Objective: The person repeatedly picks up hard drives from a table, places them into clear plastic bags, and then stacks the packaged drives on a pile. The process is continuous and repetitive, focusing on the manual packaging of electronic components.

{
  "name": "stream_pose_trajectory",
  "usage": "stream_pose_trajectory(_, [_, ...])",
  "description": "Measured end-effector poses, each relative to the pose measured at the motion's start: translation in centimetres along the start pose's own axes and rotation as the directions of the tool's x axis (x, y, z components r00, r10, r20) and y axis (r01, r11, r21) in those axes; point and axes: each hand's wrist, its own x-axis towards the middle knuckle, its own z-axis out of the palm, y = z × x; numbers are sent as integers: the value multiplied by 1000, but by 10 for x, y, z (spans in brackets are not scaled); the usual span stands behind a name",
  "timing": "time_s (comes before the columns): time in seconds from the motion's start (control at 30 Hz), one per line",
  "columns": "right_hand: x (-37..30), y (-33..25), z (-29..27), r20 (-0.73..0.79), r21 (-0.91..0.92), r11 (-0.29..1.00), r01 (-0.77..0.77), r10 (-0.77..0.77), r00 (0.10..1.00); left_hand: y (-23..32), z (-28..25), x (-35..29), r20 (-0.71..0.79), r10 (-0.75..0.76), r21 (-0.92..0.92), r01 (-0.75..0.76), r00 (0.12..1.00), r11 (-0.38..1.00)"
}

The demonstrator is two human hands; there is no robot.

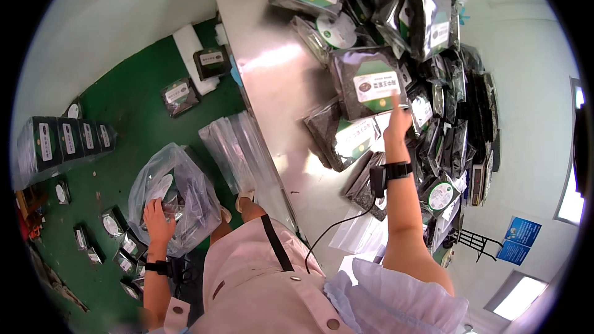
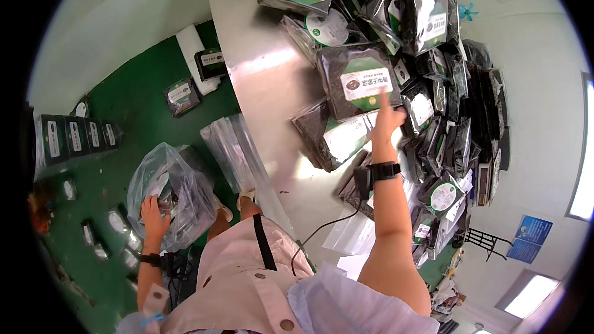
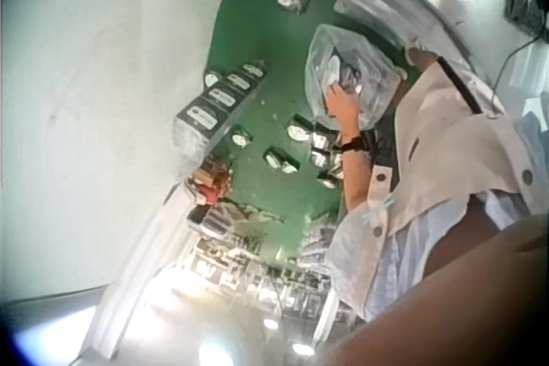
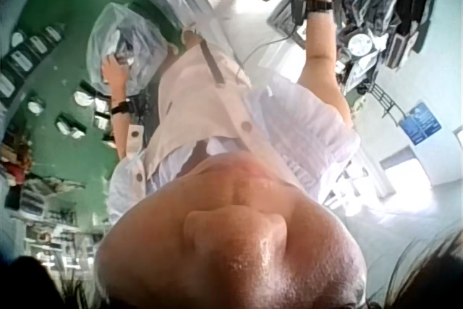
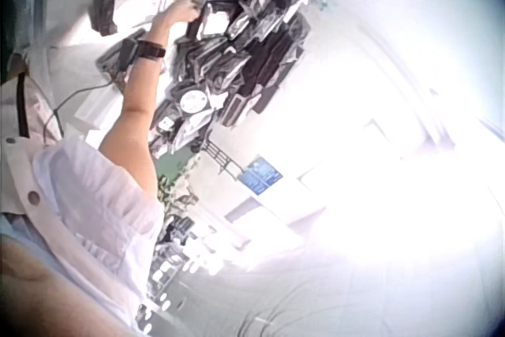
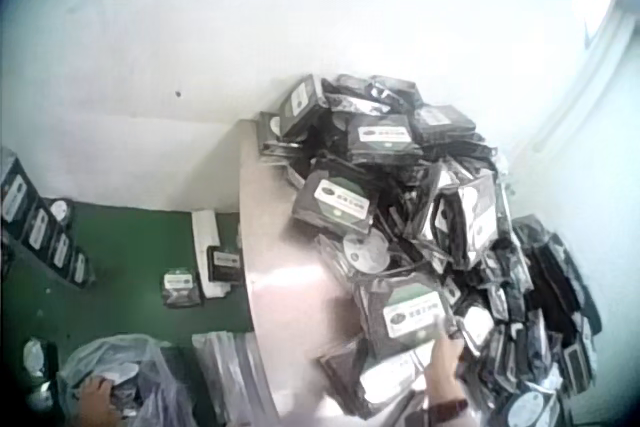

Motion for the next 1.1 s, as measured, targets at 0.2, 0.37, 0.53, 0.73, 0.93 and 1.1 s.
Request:
stream_pose_trajectory(0.2, [111, -74, 4, 417, 536, 588, -605, 439, 796, 4, -2, 0, 8, 26, -17, -25, 1000, 1000])
stream_pose_trajectory(0.37, [142, -55, 25, 376, 321, 769, -552, 432, 820, 0, -4, -5, -27, 53, -12, -53, 998, 999])
stream_pose_trajectory(0.53, [128, -52, 21, 399, 544, 673, -500, 317, 861, -3, 0, -5, -43, 83, -11, -84, 996, 996])
stream_pose_trajectory(0.73, [69, -72, -8, 490, 646, 616, -451, 117, 864, 0, -10, -2, 8, 81, -88, -80, 997, 993])
stream_pose_trajectory(0.93, [-59, -57, -51, 822, 443, 497, -746, 107, 559, -41, 9, -2, 15, 103, -311, -93, 995, 946])
stream_pose_trajectory(1.1, [-175, -42, -39, 991, -46, 549, -835, 128, 30, -54, 2, 0, 186, -306, -751, 336, 934, 569])
